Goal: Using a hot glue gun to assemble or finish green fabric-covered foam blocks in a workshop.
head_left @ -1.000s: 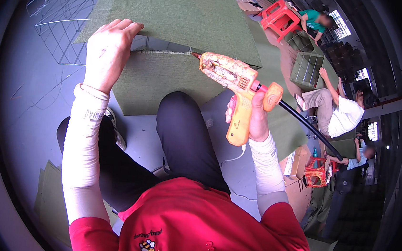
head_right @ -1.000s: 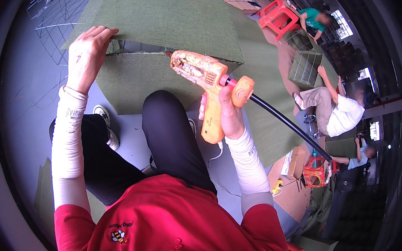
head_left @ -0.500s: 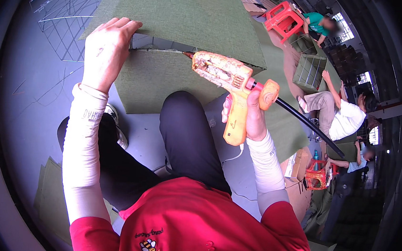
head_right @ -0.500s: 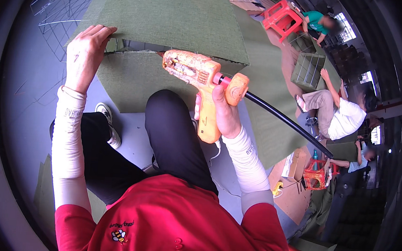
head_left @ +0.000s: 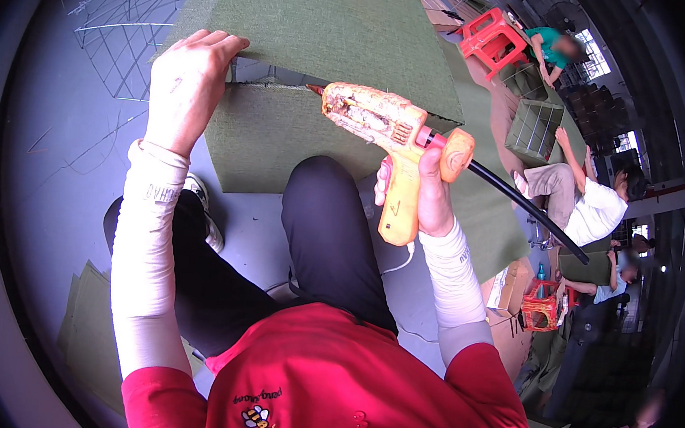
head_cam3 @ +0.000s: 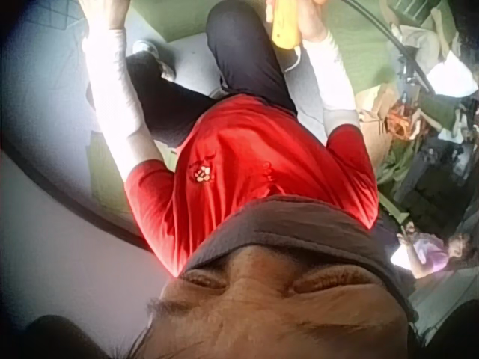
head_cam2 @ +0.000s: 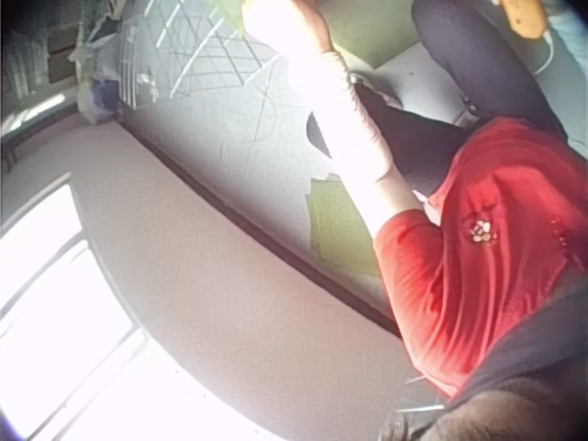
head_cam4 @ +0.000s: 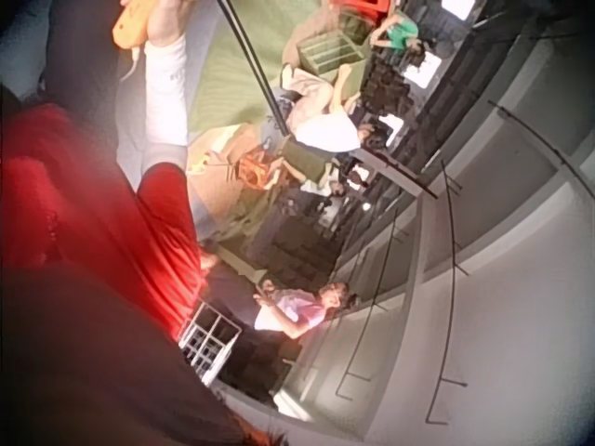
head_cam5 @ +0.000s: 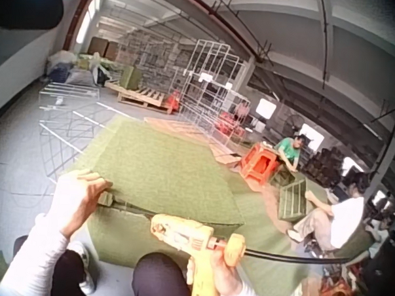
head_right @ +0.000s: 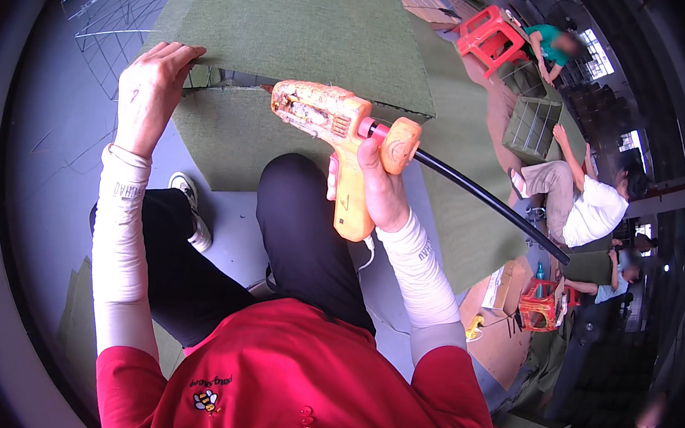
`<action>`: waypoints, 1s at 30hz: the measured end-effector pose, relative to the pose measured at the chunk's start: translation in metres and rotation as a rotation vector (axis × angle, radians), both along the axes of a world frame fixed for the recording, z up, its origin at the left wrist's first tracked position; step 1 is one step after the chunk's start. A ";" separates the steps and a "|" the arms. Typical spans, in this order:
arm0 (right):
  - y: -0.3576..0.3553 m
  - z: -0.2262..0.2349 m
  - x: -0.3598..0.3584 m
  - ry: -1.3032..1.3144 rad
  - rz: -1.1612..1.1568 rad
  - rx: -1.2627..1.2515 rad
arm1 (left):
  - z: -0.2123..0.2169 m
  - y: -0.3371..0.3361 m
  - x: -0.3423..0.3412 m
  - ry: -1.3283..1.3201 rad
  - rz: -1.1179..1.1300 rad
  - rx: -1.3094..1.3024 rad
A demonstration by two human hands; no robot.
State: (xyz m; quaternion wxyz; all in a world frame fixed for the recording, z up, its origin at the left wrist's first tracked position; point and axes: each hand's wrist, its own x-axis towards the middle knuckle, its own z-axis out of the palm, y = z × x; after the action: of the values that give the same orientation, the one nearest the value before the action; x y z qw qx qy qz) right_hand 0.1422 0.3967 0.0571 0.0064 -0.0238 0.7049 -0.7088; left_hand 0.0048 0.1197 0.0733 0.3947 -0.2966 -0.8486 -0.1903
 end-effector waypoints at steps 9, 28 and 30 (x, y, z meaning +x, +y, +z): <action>-0.001 0.004 0.000 0.017 0.070 -0.085 | 0.002 -0.003 0.004 0.001 0.050 -0.053; -0.001 0.007 -0.004 -0.029 0.062 -0.053 | -0.004 -0.005 0.006 -0.027 0.044 -0.022; 0.000 0.008 -0.004 -0.024 0.073 -0.031 | -0.006 -0.007 0.004 0.002 0.042 -0.024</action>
State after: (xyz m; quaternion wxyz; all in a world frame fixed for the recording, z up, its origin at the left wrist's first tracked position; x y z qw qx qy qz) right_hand 0.1384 0.3971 0.0650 0.0404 -0.0414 0.6922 -0.7193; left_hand 0.0093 0.1131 0.0672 0.3960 -0.2835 -0.8564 -0.1715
